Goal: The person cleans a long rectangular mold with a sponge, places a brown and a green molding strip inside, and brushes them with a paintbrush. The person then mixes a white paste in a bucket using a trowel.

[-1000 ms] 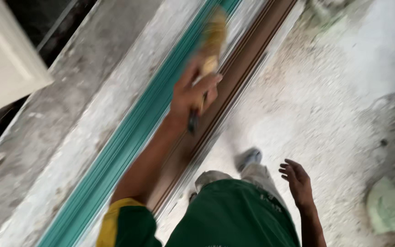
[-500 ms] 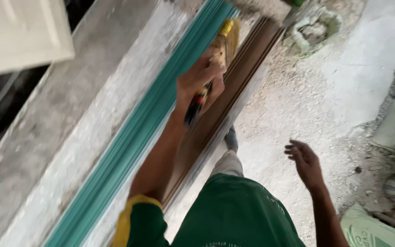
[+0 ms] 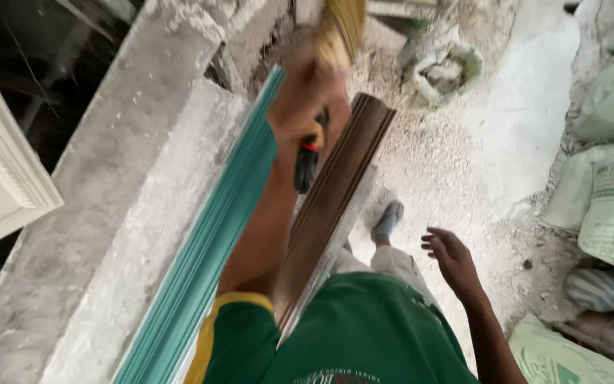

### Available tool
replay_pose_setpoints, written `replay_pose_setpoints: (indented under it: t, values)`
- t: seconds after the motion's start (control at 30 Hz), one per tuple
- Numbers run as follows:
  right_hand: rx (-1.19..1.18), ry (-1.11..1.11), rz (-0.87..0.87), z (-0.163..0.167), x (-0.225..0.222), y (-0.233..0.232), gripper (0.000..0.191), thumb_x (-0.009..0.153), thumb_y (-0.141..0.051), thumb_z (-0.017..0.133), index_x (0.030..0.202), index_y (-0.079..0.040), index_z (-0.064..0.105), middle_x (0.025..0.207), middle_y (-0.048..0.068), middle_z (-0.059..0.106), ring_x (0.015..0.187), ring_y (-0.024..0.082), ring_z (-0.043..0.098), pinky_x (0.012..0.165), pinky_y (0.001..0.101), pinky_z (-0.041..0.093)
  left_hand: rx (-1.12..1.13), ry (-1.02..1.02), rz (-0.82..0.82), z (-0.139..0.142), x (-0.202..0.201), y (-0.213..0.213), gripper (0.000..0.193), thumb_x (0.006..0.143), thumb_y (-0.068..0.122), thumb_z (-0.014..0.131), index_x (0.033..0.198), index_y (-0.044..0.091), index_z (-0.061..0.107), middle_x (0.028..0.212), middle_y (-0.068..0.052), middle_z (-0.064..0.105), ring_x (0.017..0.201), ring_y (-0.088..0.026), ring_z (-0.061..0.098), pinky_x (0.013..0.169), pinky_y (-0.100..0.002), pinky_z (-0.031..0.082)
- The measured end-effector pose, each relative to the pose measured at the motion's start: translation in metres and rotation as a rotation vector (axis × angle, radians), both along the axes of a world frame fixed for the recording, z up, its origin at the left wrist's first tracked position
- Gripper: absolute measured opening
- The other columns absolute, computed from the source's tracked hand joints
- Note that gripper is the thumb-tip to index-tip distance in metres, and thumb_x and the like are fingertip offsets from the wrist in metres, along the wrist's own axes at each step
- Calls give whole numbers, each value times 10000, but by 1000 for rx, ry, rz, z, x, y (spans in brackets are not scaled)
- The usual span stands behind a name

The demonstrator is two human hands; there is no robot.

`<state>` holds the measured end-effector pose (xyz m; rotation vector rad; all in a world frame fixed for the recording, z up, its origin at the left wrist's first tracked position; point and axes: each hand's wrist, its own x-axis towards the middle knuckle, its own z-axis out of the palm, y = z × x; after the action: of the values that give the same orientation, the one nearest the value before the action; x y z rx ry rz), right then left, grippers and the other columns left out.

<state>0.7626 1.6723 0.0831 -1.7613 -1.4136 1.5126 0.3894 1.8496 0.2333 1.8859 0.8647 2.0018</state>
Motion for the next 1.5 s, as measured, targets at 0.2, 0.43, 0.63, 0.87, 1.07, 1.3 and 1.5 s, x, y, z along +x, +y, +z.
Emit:
replay_pose_setpoints:
  t: [0.2, 0.43, 0.63, 0.87, 1.07, 1.3, 1.5]
  values:
    - [-20, 43, 58, -7, -4, 58, 433, 1034, -270, 514, 1384, -22, 577, 1238, 178, 710, 1128, 276, 699, 940, 418, 582, -286, 30, -22, -6, 14, 40, 338, 1087, 191, 595, 1391, 44, 580, 889, -52, 651, 680, -142, 617, 636, -272, 517]
    - [-27, 104, 222, -14, -4, 122, 421, 1048, -260, 511, 1384, -12, 569, 1231, 171, 716, 1123, 264, 705, 952, 399, 575, 149, 192, 409, 57, -39, 11, 296, 1046, 136, 657, 1328, 46, 638, 941, -76, 688, 732, -150, 659, 658, -286, 541]
    - [-32, 222, 161, -33, 10, 166, 427, 1048, -241, 526, 1394, 8, 561, 1232, 183, 698, 1116, 280, 694, 937, 401, 568, -127, 369, 461, 78, -67, -3, 267, 1012, 89, 711, 1274, 48, 688, 986, -97, 721, 776, -156, 694, 677, -297, 561]
    - [-54, 175, 459, -56, 7, 190, 389, 1064, -225, 519, 1370, 8, 573, 1229, 190, 693, 1109, 280, 692, 928, 396, 568, 13, 604, 787, 82, -73, -122, 333, 962, -57, 736, 1246, 85, 633, 1206, -276, 653, 882, -232, 741, 732, -345, 612]
    - [8, 198, 598, -46, -45, 169, 371, 1077, -214, 503, 1368, 5, 577, 1220, 193, 692, 1111, 280, 694, 927, 376, 582, -743, 385, 588, 81, -110, -232, 327, 943, -21, 693, 1268, 12, 696, 975, -165, 703, 686, -224, 680, 639, -327, 552]
    - [50, 209, 873, -37, -132, 66, 377, 1073, -228, 500, 1351, 17, 565, 1208, 181, 687, 1100, 275, 685, 932, 416, 571, -42, 705, 1226, 104, -110, -446, 268, 898, -66, 771, 1128, 46, 690, 1365, -246, 534, 1017, -385, 736, 769, -341, 639]
    - [60, 322, 942, -37, -240, -101, 398, 1105, -275, 518, 1380, 11, 553, 1192, 161, 682, 1090, 234, 677, 967, 386, 570, -738, 509, 976, 87, -172, -646, 216, 912, -7, 774, 1118, 46, 734, 1284, -172, 681, 800, -241, 755, 715, -329, 604]
